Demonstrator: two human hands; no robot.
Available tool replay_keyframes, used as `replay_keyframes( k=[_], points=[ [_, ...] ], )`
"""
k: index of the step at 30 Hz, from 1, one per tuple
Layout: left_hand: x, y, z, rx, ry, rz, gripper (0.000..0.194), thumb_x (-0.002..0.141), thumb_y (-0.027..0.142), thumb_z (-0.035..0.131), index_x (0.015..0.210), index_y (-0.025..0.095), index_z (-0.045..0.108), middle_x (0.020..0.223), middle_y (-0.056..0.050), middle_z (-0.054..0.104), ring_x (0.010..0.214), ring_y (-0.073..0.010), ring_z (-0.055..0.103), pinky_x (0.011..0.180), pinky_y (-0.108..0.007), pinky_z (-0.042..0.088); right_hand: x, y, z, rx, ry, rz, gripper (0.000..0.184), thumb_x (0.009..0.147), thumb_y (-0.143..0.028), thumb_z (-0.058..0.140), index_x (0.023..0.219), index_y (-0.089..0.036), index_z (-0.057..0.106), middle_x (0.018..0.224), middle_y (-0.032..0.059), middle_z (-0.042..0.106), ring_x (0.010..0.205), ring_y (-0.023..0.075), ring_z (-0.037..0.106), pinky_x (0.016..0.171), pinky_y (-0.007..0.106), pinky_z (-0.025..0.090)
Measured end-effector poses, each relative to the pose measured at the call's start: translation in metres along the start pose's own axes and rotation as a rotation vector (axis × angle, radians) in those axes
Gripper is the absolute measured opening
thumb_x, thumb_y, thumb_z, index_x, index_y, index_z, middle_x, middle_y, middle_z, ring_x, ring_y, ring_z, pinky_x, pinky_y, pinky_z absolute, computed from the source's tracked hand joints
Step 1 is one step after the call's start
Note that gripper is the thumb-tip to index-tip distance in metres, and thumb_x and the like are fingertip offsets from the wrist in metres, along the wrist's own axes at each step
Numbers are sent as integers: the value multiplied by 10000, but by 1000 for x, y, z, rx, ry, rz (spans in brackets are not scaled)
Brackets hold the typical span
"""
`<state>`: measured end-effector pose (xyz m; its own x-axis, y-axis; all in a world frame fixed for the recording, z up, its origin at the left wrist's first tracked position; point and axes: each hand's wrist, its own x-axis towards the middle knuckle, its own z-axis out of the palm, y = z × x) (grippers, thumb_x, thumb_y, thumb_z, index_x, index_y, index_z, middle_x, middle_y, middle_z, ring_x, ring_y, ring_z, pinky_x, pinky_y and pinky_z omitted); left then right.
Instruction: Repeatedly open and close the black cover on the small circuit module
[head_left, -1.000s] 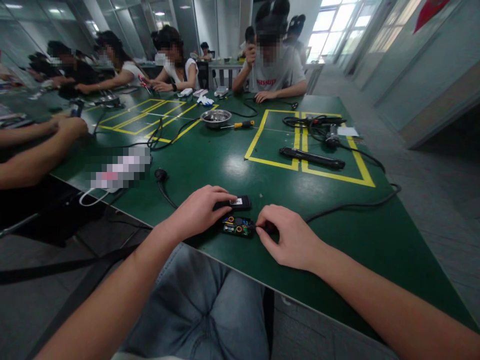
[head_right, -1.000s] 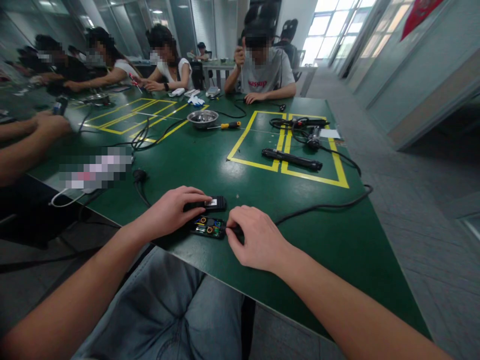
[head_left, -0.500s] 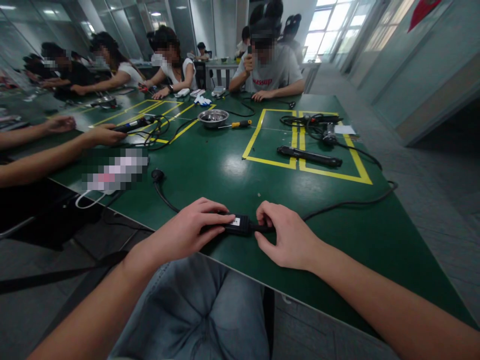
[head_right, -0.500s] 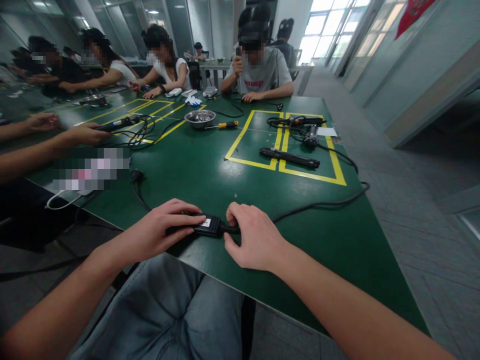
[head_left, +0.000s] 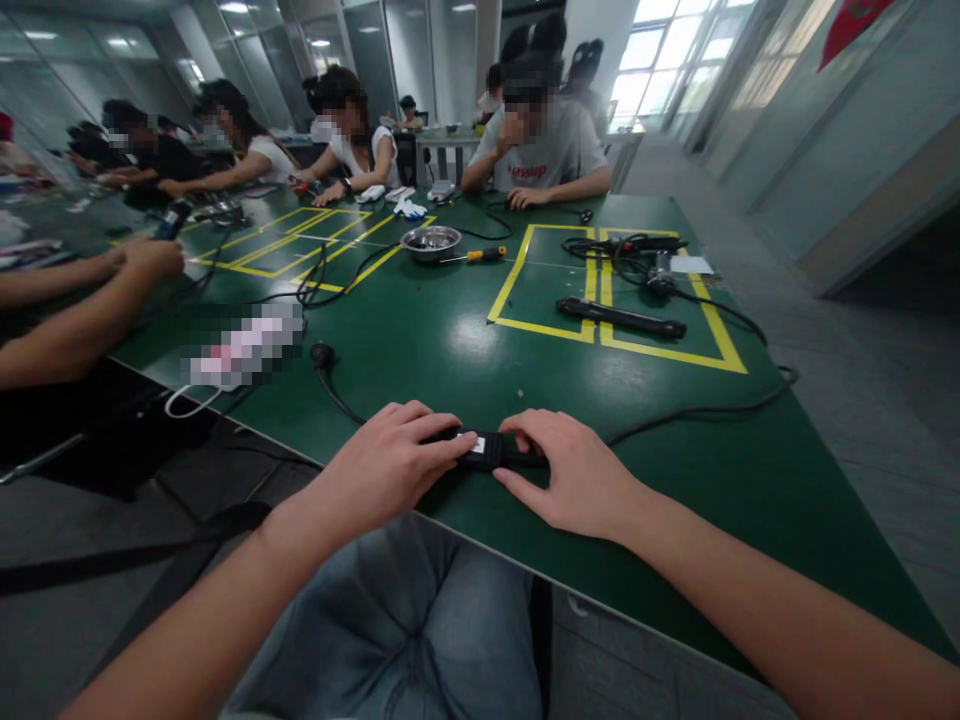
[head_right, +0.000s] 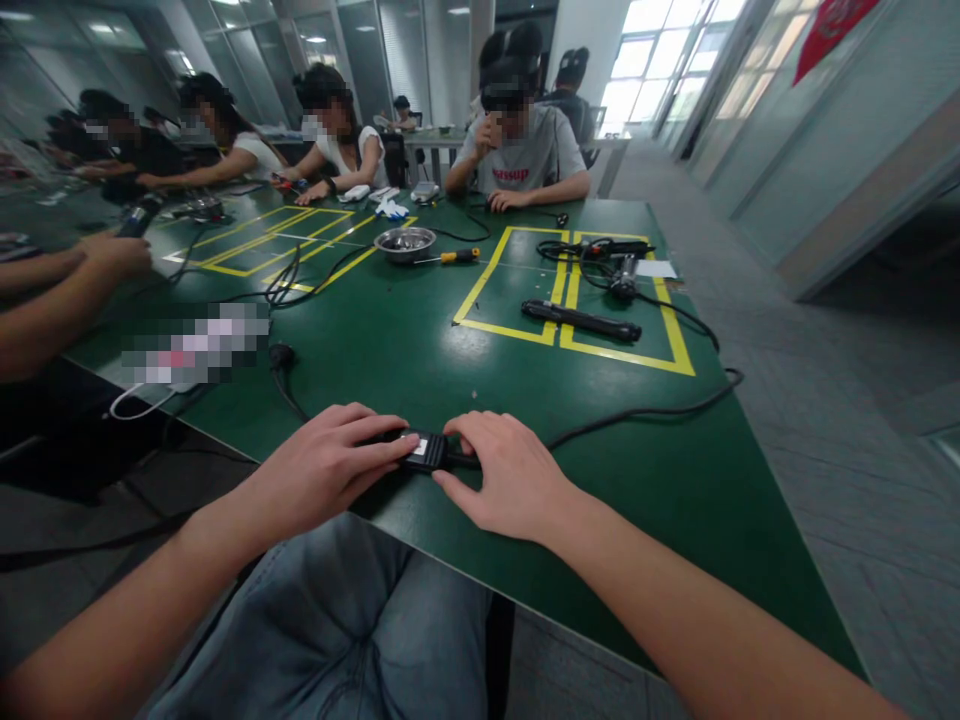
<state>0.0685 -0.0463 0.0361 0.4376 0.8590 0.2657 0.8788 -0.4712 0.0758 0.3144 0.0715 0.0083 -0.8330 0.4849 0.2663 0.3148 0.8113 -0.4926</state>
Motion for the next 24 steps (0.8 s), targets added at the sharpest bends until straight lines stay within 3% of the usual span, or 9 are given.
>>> replay_keyframes(
  k=[2,5,8,13,18,20,24],
  points=[
    [2,-4,-1,-152,0,-19,306,1129,251,571,1392,243,727,1322,-99,771,1091,-263,689,937,-408,581,0,0,0,-1,4,32,258,887,-261,766,1092,-221,614,890,21,662,807,233,633,751,373,447],
    [8,-10,1,-367,98,-122,250,1106,272,596,1311,216,726,1235,-91,786,1109,-246,712,981,-383,582,0,0,0,5,13,95,296,876,-313,791,1030,-231,551,875,12,646,765,222,616,709,355,433],
    [20,-15,5,-372,177,-246,201,1046,243,639,1230,198,708,1182,-93,790,1091,-266,714,992,-422,581,1,0,1,2,10,102,313,877,-326,795,977,-243,510,867,10,644,765,221,614,703,348,429],
    [34,-20,15,-294,29,-246,196,989,142,640,1153,211,721,1196,-86,801,1122,-293,712,1023,-485,578,1,1,2,-18,12,52,223,899,-247,758,965,-238,545,867,13,662,781,218,619,727,349,436],
    [18,-17,13,-284,122,-244,250,1062,215,572,1264,209,717,1393,-134,702,1241,-295,692,1086,-490,579,0,1,1,-29,15,12,175,907,-232,753,1000,-222,605,881,22,682,793,216,628,750,355,450],
    [7,-13,9,-295,147,-243,249,1057,266,610,1274,203,715,1336,-138,694,1198,-286,699,1056,-460,593,0,0,1,-36,9,8,183,905,-249,768,1008,-218,620,876,21,686,782,214,629,751,355,451],
    [-9,-9,7,-301,80,-221,266,1033,299,684,1279,203,723,1211,-118,724,1094,-277,702,965,-419,602,0,0,0,-50,-3,18,193,904,-262,794,1009,-211,640,855,16,677,754,210,629,734,346,445]
  ],
)
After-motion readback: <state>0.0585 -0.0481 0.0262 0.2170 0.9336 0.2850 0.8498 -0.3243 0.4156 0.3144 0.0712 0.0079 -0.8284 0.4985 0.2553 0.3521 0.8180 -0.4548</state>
